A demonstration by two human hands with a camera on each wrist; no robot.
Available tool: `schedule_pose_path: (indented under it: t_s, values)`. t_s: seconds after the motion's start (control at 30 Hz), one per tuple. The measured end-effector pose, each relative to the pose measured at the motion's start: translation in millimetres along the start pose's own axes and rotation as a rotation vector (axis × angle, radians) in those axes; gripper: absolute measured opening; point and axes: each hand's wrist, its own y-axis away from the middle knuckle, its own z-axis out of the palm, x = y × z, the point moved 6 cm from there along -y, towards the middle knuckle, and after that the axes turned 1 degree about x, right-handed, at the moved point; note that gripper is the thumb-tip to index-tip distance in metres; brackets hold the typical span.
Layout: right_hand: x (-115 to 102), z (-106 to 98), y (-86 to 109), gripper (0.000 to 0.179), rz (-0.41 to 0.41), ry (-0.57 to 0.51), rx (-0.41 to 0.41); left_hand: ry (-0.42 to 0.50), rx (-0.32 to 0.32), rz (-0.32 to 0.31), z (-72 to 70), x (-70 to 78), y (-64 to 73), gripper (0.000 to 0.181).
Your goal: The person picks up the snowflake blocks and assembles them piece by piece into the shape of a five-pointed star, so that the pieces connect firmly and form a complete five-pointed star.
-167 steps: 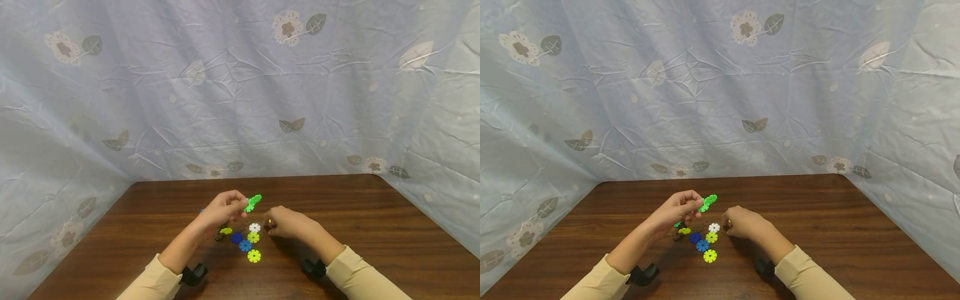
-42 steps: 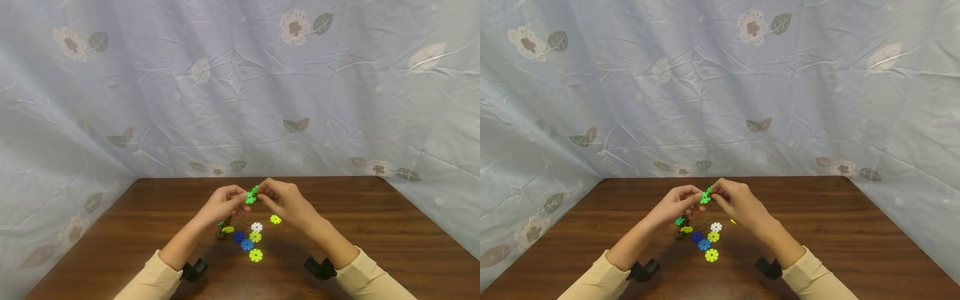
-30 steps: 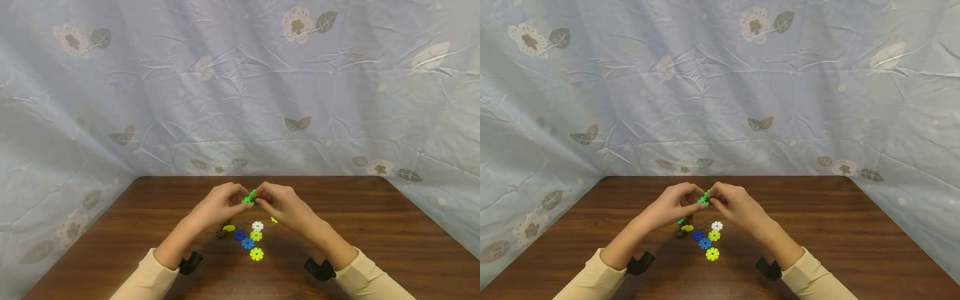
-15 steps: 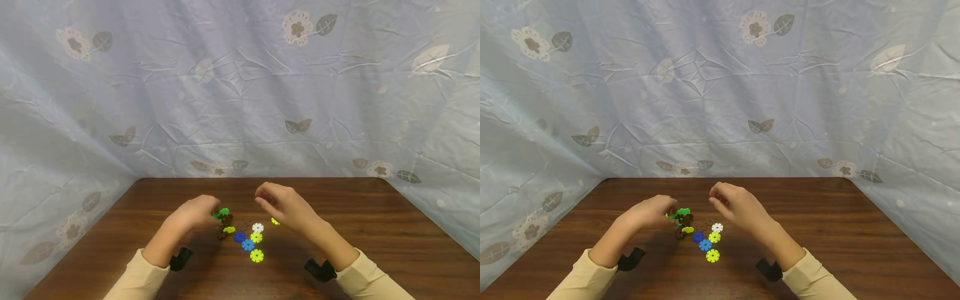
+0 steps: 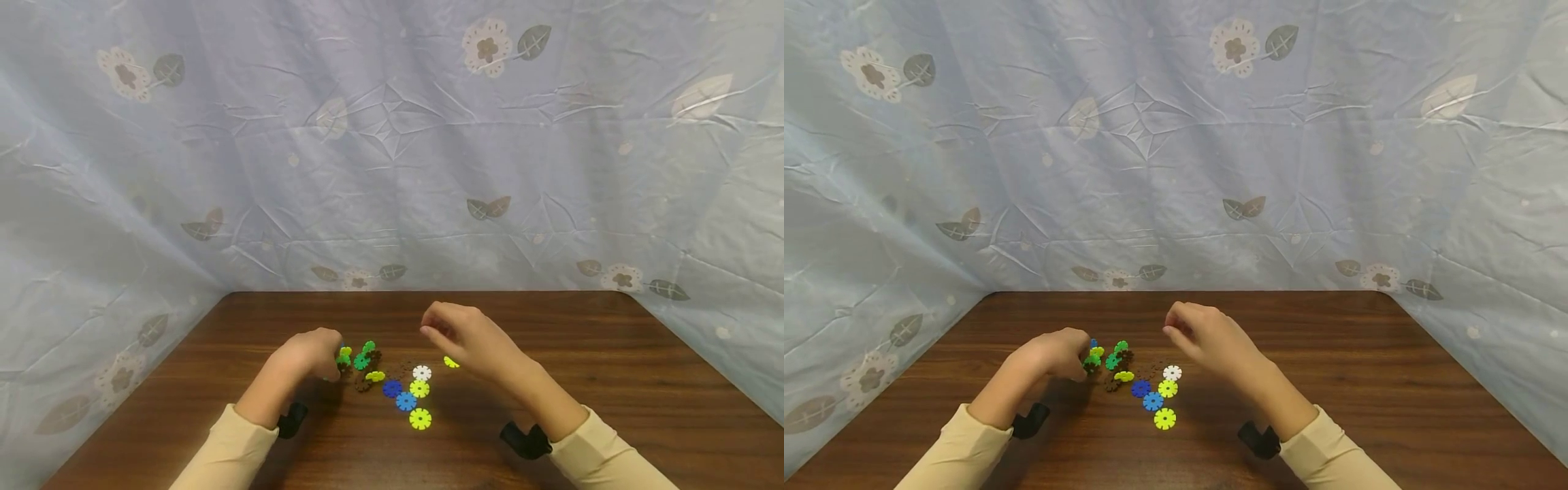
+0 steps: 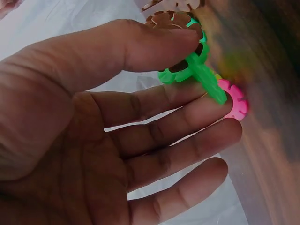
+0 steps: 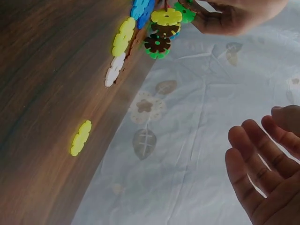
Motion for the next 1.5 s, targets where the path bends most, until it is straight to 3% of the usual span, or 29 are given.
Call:
schedule_pose_path:
  t_s: [0.27, 0.5, 0.8, 1.1, 1.3, 1.43, 1.5]
  values:
    - [12.5, 4.2, 2.2, 0.007, 0.061, 0.026, -0.06, -0.007, -0.036, -0.043, 4.9, -2.8, -3.7, 0.022]
    - [23.4, 8.8, 4.2, 0.007, 0.136, 0.039, -0.114, -0.033, -0.044, -0.06, 9.9, -7.5, -6.9, 0.026]
    - [24.6, 6.2, 11.9, 0.004, 0.144, 0.033, -0.154, -0.05, -0.037, -0.058, 16.1, -1.7, 0.0, 0.031]
    - [36.0, 11.1, 18.9, 0.008, 0.306, 0.08, -0.284, -0.067, -0.036, -0.081, 18.9, 1.9, 5.4, 0.032]
    - [48.5, 16.8, 23.4, 0.008, 0.395, 0.111, -0.344, -0.104, 0.024, -0.078, 10.2, 8.7, 11.7, 0.028]
    - [53.6, 19.3, 26.4, 0.009, 0.411, 0.094, -0.376, -0.133, 0.099, -0.045, 0.2, 29.0, 21.9, 0.033]
    - [56.0, 20.9, 27.7, 0.009, 0.42, 0.081, -0.398, -0.133, 0.145, 0.003, -3.6, 43.5, 26.9, 0.039]
